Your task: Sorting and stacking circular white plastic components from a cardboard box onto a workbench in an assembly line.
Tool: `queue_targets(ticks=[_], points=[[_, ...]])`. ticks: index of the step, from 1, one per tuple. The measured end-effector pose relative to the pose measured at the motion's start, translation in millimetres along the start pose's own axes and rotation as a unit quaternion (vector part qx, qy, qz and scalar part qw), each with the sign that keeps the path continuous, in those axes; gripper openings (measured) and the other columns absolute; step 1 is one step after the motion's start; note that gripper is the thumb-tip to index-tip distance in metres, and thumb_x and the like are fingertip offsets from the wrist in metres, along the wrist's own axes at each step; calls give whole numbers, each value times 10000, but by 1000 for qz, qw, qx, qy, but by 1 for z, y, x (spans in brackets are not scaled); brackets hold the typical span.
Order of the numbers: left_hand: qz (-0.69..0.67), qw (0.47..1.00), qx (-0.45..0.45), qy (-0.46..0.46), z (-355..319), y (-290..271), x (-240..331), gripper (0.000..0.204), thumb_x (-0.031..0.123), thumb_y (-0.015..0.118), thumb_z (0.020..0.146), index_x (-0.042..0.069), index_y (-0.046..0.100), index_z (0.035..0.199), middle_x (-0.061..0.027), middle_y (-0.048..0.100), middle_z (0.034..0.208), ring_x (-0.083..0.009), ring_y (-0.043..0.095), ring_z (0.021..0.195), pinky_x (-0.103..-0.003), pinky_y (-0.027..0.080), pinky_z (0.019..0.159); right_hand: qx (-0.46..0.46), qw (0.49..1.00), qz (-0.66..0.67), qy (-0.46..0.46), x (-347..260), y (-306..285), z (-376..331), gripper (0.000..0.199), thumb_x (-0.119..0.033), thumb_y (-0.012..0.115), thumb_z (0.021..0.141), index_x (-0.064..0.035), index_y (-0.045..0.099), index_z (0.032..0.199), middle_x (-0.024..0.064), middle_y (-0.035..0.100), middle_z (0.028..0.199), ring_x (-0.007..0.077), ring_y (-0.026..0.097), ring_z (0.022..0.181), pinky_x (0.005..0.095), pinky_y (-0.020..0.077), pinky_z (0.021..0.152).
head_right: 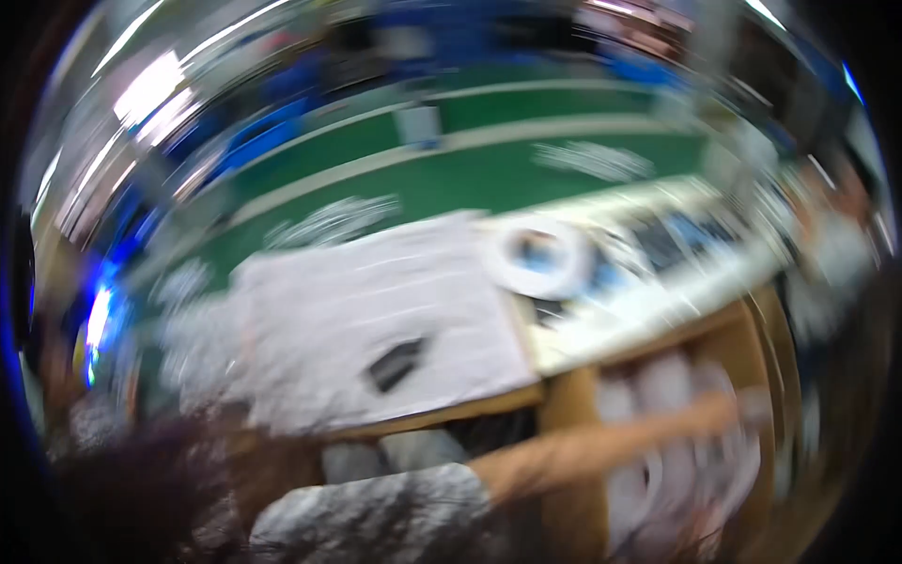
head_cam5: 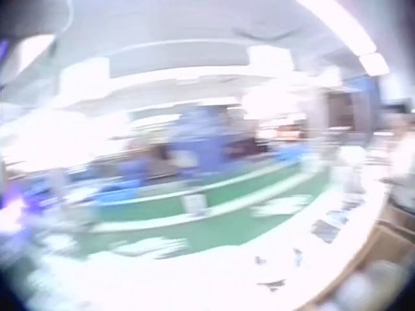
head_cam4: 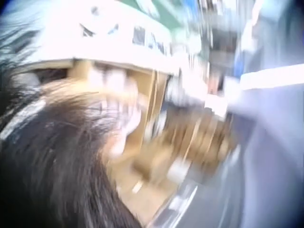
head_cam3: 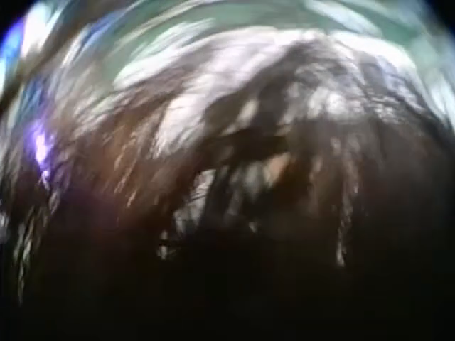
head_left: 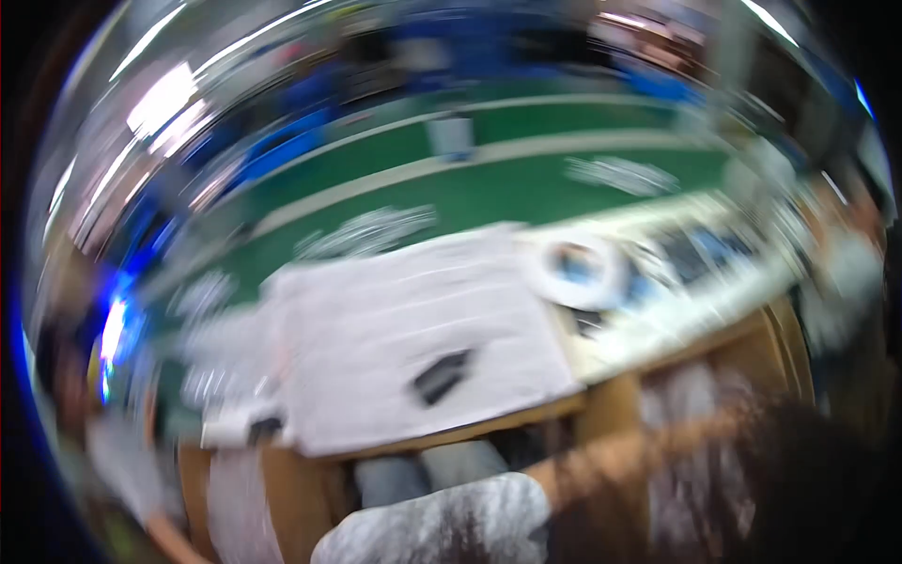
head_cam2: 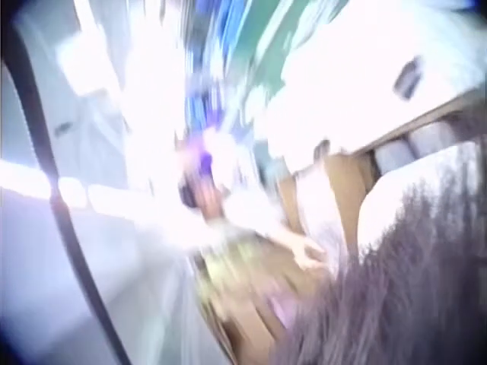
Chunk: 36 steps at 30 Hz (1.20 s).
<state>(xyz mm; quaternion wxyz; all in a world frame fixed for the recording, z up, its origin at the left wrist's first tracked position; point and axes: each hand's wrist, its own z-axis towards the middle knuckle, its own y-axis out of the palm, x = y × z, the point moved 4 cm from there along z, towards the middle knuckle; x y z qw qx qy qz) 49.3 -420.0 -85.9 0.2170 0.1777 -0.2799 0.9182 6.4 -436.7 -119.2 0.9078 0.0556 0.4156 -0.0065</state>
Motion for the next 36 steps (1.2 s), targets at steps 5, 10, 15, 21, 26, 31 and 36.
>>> queue_targets(ticks=[5,10,15,21,26,31,36], points=[[224,961,112,-119,-62,-241,-16,252,128,429,956,34,659,912,-157,622,806,-317,605,777,-419,507,749,-226,962,148,24,160,141,100,385,-291,495,953,-88,583,1268,187,484,1363,261,449,1238,385,317,1081],[321,917,112,-209,-151,-279,-10,264,143,428,956,30,661,904,-163,624,802,-325,607,770,-424,508,744,-297,926,230,44,183,253,67,378,-283,502,946,-83,587,1256,187,493,1343,262,458,1221,384,326,1067],[327,914,58,-233,-169,-268,-25,277,158,427,956,26,663,897,-168,627,798,-332,609,764,-430,509,739,-277,932,228,45,198,262,51,371,-274,509,940,-79,591,1244,187,502,1323,262,467,1203,383,335,1052],[314,920,16,-232,-150,-269,-18,294,175,425,956,21,665,887,-175,629,793,-340,612,757,-436,511,732,-259,947,183,43,196,256,48,362,-264,516,932,-73,596,1229,188,513,1299,263,478,1182,381,346,1034],[295,929,-15,-221,-126,-257,-12,309,190,424,956,16,667,880,-181,631,789,-348,614,751,-441,512,727,-241,961,131,40,189,235,50,355,-256,523,925,-68,600,1216,188,521,1279,263,487,1165,380,355,1020],[267,940,-38,-209,-106,-233,-11,324,205,423,956,12,670,872,-187,634,785,-355,616,745,-447,513,722,-226,971,68,47,176,206,44,347,-248,529,919,-64,603,1204,188,530,1259,264,496,1147,378,364,1005],[214,958,-50,-185,-64,-190,-6,340,220,422,957,8,672,864,-192,636,782,-362,618,739,-452,514,717,-207,976,-24,65,149,145,39,340,-240,536,912,-59,607,1192,189,539,1239,264,506,1130,377,373,990]])
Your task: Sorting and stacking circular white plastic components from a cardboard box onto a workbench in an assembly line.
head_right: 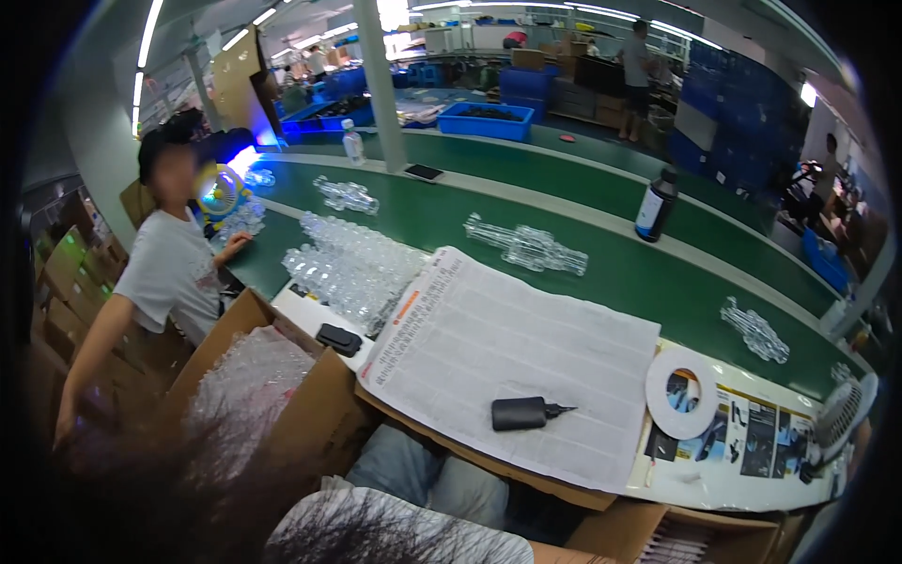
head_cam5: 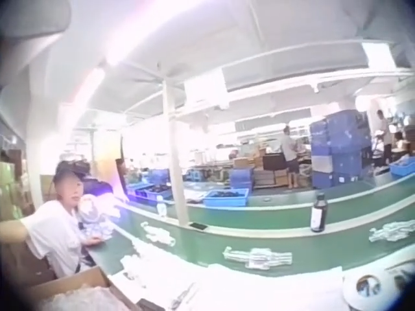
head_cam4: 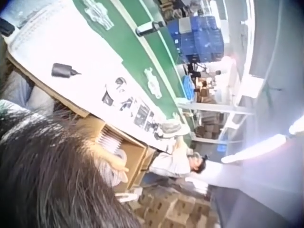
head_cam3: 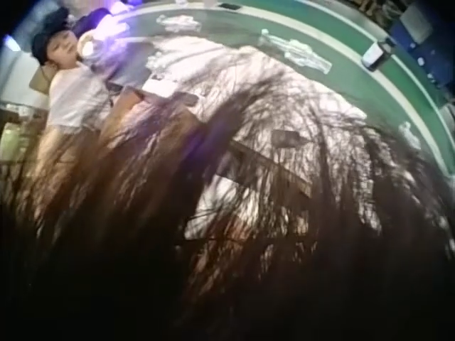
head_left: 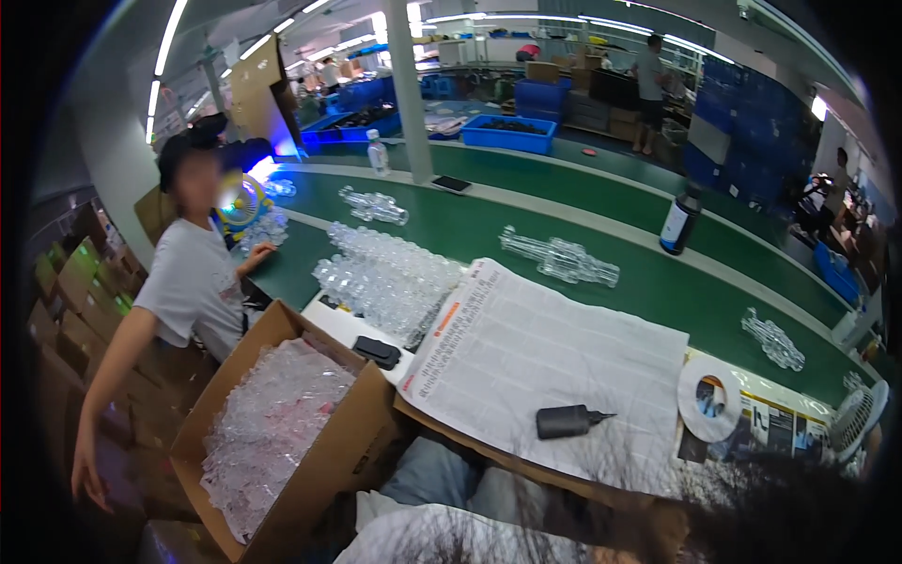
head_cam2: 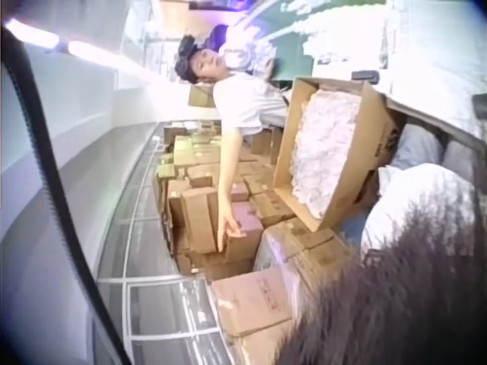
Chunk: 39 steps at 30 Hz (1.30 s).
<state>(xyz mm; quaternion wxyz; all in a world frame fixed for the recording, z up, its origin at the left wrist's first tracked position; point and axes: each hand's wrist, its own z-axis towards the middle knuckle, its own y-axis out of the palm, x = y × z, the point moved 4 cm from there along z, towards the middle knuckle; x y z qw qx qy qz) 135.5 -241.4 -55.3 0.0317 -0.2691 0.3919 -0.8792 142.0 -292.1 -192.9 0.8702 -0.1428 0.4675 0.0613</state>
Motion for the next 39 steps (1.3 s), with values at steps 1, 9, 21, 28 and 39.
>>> queue_targets(ticks=[1,9,21,28,39], points=[[-13,1000,-2,6,8,7,9,344,223,422,957,7,672,863,-193,636,781,-364,618,738,-453,514,716,4,1000,-19,10,-6,-12,-9,339,-238,537,911,-58,608,1189,189,541,1235,264,507,1126,377,375,987],[-113,992,-8,57,65,41,90,370,247,420,957,0,675,850,-203,640,775,-375,622,728,-462,516,707,30,981,-170,89,-75,-97,-65,327,-225,548,901,-51,614,1170,189,555,1203,265,522,1098,374,390,964],[-185,981,-8,60,93,28,151,413,282,418,957,-10,680,832,-216,645,765,-393,627,713,-474,519,695,8,936,-310,166,-138,-131,-87,310,-205,564,885,-39,623,1140,190,576,1154,266,544,1056,371,412,929],[-211,975,-43,47,84,26,169,438,303,416,957,-16,683,821,-224,648,760,-403,630,705,-482,520,687,10,912,-353,208,-146,-121,-108,300,-193,573,876,-33,629,1123,190,589,1126,267,557,1031,369,424,908],[-236,965,-109,-20,42,29,176,479,335,414,958,-26,688,804,-237,653,751,-419,634,691,-494,523,676,-11,886,-376,272,-135,-67,-143,284,-175,587,862,-22,637,1095,191,608,1082,268,577,993,366,444,876]])
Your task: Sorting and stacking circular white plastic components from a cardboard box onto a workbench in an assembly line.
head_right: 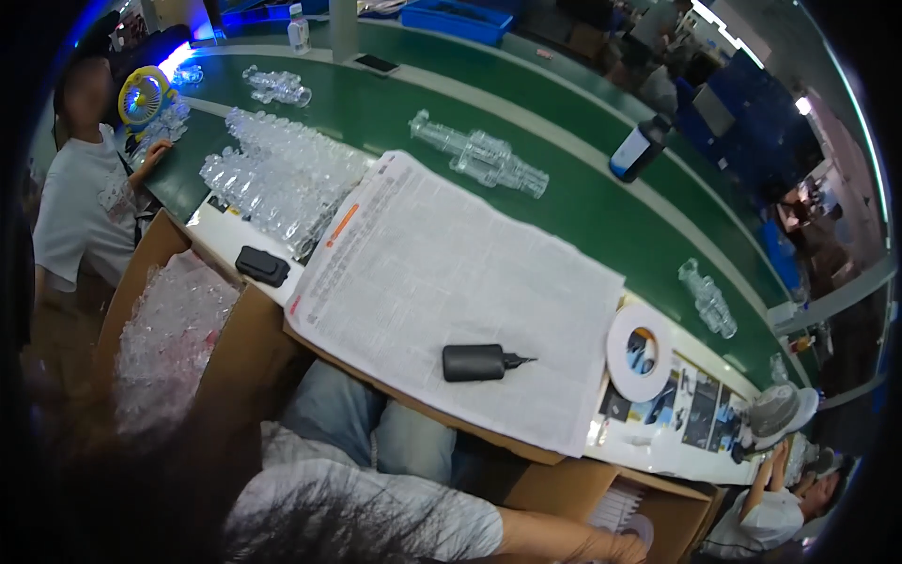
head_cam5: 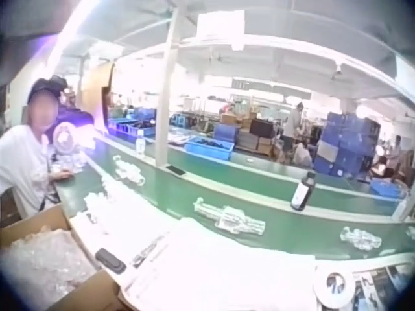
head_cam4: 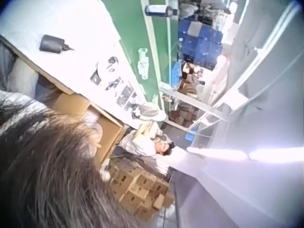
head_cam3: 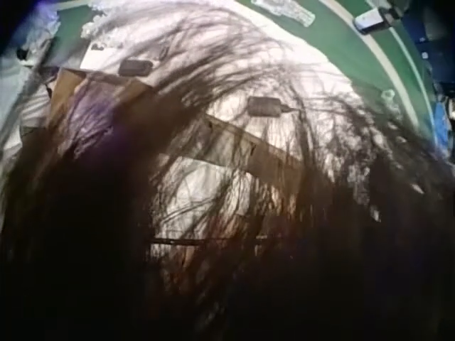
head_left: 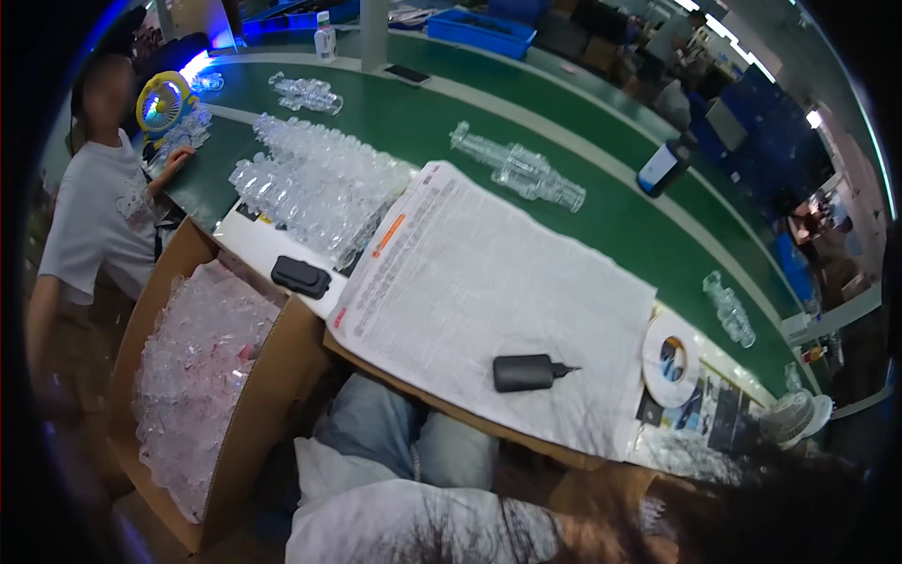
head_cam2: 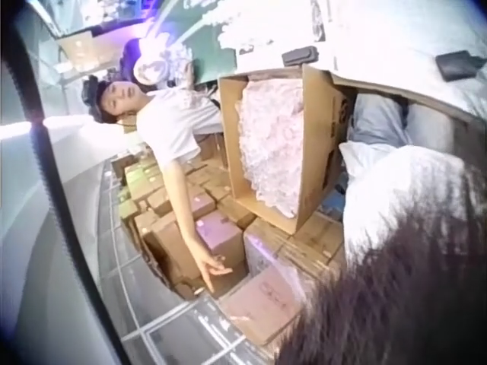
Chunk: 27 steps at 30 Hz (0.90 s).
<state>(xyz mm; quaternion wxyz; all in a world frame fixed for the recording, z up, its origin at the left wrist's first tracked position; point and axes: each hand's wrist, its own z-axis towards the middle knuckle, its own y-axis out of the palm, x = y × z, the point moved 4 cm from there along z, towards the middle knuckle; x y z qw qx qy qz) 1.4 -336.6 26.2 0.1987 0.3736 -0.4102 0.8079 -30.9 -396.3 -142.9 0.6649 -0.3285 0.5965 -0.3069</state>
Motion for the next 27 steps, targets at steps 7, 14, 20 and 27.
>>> queue_targets(ticks=[7,14,20,27], points=[[-42,998,-50,0,6,35,21,505,356,413,958,-32,691,793,-245,656,746,-429,637,683,-501,525,668,9,996,-55,63,11,-8,-39,274,-164,596,853,-16,643,1078,192,621,1054,269,590,968,364,457,855],[-125,991,-50,-14,40,151,7,573,400,380,965,-44,687,775,-269,659,778,-453,636,732,-502,522,709,30,988,-107,105,-7,-14,-72,264,-152,606,844,-9,648,1061,192,633,1026,270,602,944,362,470,835],[-244,964,-103,-13,54,137,15,626,416,337,981,-64,678,768,-301,647,797,-472,629,812,-506,503,775,65,973,-163,151,-6,-35,-99,255,-142,613,836,-4,653,1046,193,644,1002,270,613,923,361,481,817],[-187,976,-113,-14,75,167,20,559,390,355,978,-47,662,811,-294,646,786,-464,631,776,-515,505,726,105,938,-231,235,-20,-53,-153,245,-131,623,827,3,658,1029,193,656,974,271,626,898,359,494,797]])
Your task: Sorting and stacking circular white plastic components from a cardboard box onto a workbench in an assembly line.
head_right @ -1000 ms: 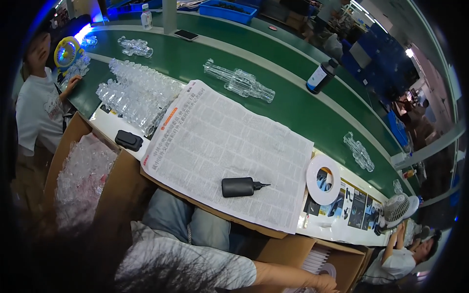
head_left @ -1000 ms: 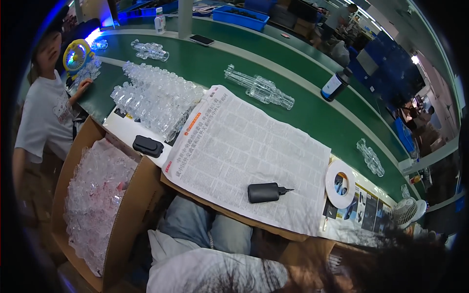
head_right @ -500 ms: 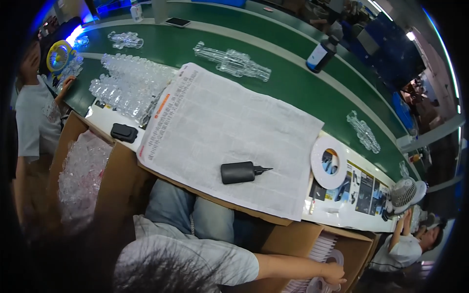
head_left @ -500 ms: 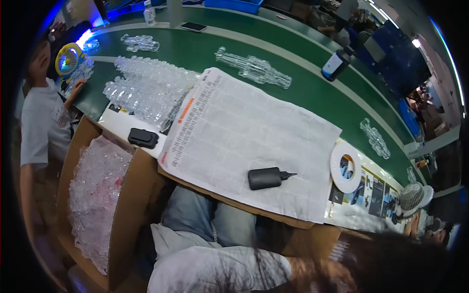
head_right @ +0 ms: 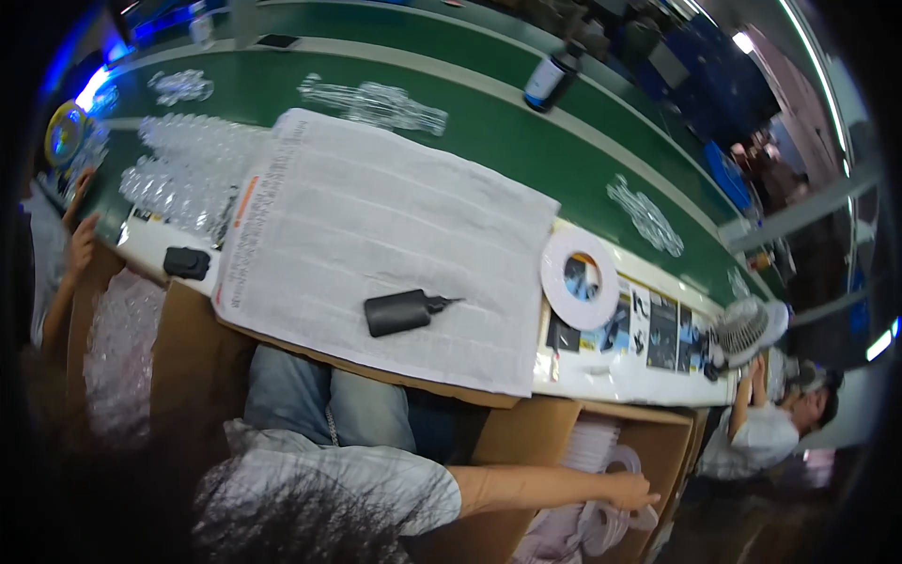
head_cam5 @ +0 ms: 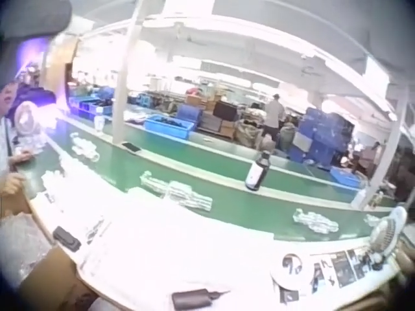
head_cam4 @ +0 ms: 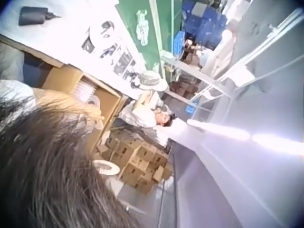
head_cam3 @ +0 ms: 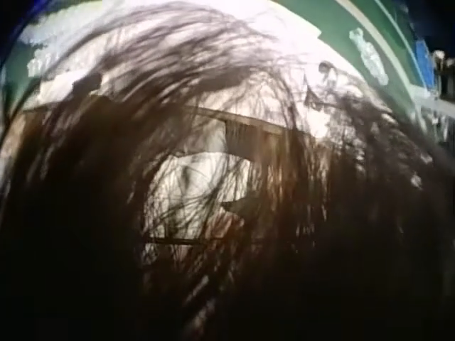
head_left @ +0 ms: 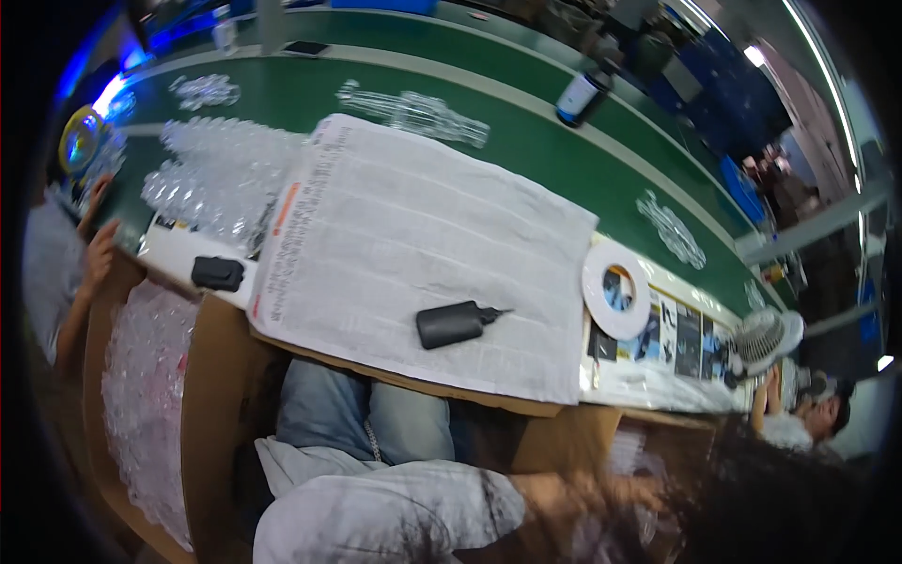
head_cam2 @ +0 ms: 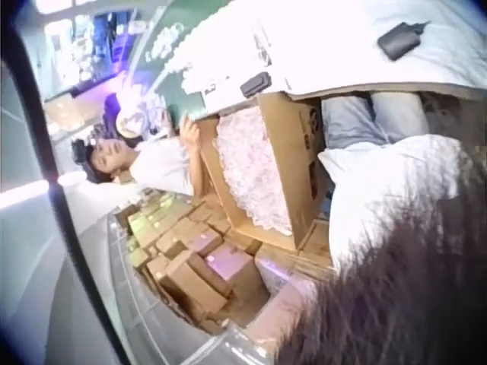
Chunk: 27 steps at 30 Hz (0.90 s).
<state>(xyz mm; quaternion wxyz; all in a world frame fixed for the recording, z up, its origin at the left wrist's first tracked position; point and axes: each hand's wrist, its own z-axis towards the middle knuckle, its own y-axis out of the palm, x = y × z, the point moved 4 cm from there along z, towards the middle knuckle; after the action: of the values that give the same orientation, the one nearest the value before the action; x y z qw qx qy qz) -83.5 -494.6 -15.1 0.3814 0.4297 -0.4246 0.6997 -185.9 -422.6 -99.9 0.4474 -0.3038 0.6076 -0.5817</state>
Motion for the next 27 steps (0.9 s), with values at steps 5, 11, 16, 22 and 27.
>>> queue_targets(ticks=[5,11,16,22,27], points=[[133,980,-81,125,-22,-26,14,369,301,540,885,66,529,1171,-217,657,790,-428,650,781,-522,506,646,110,971,-124,173,63,-104,-90,238,-122,629,820,8,662,1017,193,665,953,272,635,881,357,503,782],[-93,986,-135,-33,-43,-41,19,418,335,400,982,-4,639,944,-256,651,756,-404,660,782,-506,504,755,492,819,40,291,67,-167,-136,84,-22,575,807,54,557,836,105,564,716,215,553,667,365,477,647],[-15,996,-71,53,-29,-34,16,600,399,294,1002,-7,686,798,-245,666,774,-415,658,772,-516,504,743,599,733,-43,320,68,-211,-148,101,-58,561,833,40,571,857,128,579,748,256,558,660,402,475,640],[81,996,10,-17,-34,-37,-14,682,491,314,976,-51,691,803,-308,648,819,-468,640,820,-507,497,819,328,887,110,306,63,-148,-118,138,-107,648,798,7,593,853,53,599,742,148,559,685,314,472,642],[-16,999,-30,-28,-12,-26,-1,710,502,303,976,-76,688,828,-343,632,872,-493,624,874,-535,475,851,641,700,36,312,91,-177,-144,96,-67,638,771,7,580,789,34,580,696,157,540,650,331,467,615]])
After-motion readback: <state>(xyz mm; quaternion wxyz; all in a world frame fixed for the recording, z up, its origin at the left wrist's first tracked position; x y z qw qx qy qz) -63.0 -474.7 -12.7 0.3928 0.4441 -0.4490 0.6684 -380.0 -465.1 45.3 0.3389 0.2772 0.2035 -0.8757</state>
